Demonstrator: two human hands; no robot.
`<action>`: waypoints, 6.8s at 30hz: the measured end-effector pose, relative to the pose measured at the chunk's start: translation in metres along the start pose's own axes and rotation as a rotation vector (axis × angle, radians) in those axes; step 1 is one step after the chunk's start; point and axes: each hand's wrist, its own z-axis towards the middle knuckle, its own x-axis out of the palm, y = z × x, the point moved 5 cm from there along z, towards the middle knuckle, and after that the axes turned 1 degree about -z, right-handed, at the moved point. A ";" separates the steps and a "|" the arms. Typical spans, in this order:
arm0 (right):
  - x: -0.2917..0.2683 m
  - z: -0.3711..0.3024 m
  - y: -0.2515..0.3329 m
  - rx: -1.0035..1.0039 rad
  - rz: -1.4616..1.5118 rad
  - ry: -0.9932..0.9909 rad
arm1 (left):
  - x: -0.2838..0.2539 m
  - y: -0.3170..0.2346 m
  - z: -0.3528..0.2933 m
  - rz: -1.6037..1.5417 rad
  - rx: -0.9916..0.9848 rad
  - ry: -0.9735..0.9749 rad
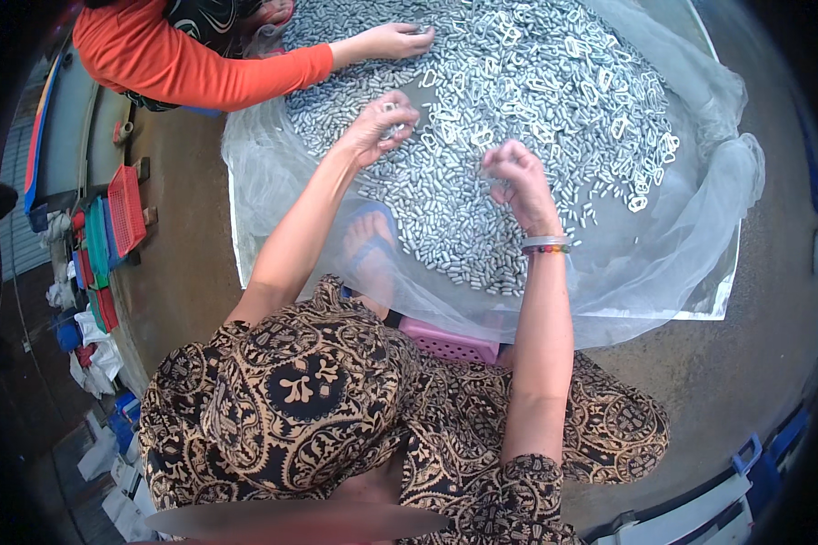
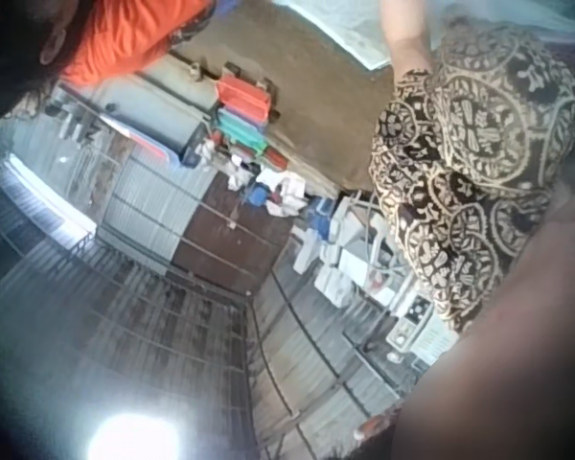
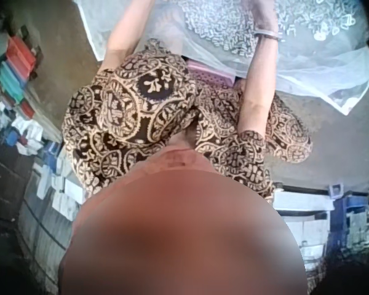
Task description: The person sits on a low stool and sorts small silver metal parts from a large pile on a white sheet. They pick up individual pieces by hand, inspect them, and place them into a separate area on the sheet. Another person works alongside them on the same pile.
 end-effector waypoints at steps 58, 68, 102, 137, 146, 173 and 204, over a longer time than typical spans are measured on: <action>-0.027 0.023 -0.006 -0.362 -1.163 -0.410 | 0.031 0.050 0.012 1.196 0.442 -0.238; -0.008 -0.001 0.041 -0.210 0.307 -0.046 | 0.006 0.003 -0.010 -0.295 0.087 -0.001; -0.001 0.059 -0.011 -0.272 -1.463 -0.384 | -0.014 -0.017 -0.021 -0.604 0.084 -0.038; 0.063 -0.031 -0.057 -0.370 -1.433 -0.223 | 0.066 0.019 0.011 1.594 0.492 0.198; 0.052 -0.024 -0.082 -0.362 -1.527 -0.286 | 0.055 -0.056 -0.004 1.467 0.903 0.165; -0.006 -0.012 -0.051 0.108 0.951 -0.301 | 0.134 -0.030 -0.024 1.227 0.496 0.122; -0.009 -0.027 0.072 -0.172 0.440 0.034 | 0.066 -0.052 -0.001 1.003 0.206 0.195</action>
